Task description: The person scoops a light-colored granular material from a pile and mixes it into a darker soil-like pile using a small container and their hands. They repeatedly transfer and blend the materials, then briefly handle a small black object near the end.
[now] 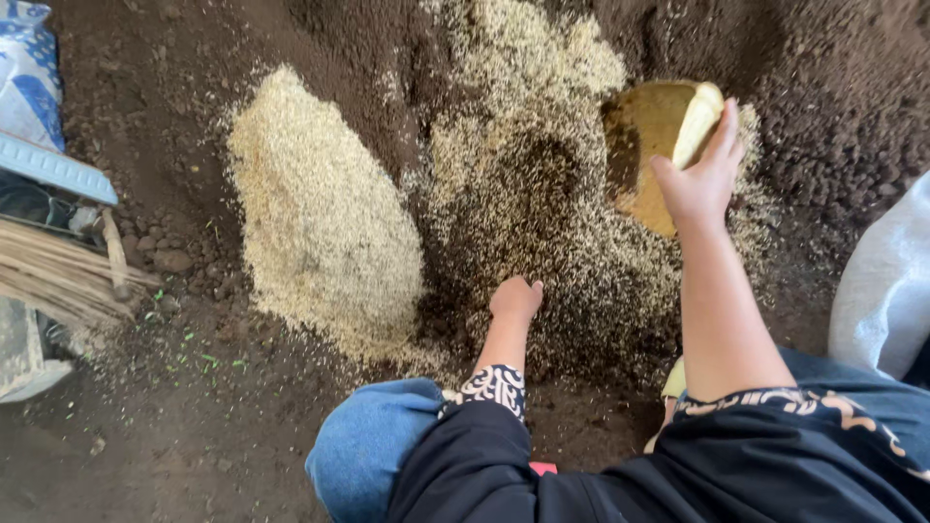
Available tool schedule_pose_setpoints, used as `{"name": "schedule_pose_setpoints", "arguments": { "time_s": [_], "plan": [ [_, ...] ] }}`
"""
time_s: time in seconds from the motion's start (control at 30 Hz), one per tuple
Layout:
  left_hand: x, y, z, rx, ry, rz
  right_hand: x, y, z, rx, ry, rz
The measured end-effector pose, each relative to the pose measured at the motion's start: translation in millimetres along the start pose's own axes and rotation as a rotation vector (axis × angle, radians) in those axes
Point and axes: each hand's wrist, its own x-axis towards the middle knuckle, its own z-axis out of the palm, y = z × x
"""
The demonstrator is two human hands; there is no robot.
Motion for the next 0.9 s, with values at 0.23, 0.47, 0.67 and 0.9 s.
{"name": "schedule_pose_setpoints", "arguments": {
  "time_s": [0.23, 0.47, 0.67, 0.9],
  "plan": [
    [11, 7, -18, 0.053, -0.069, -0.037, 3, -15, -19, 0.03, -0.001, 0.17],
    [-52, 88, -65, 0.016, 0.0, 0.385, 20, -9, -5, -0.092, 0.033, 0.147],
    [-13, 114, -76, -0.002, 0.476, 0.597, 100, 6, 7, -0.174, 0.205, 0.091],
    [57, 135, -105, 0.053, 0.585, 0.597, 250, 8, 51, -0.542, 0.243, -0.321]
  ]
}}
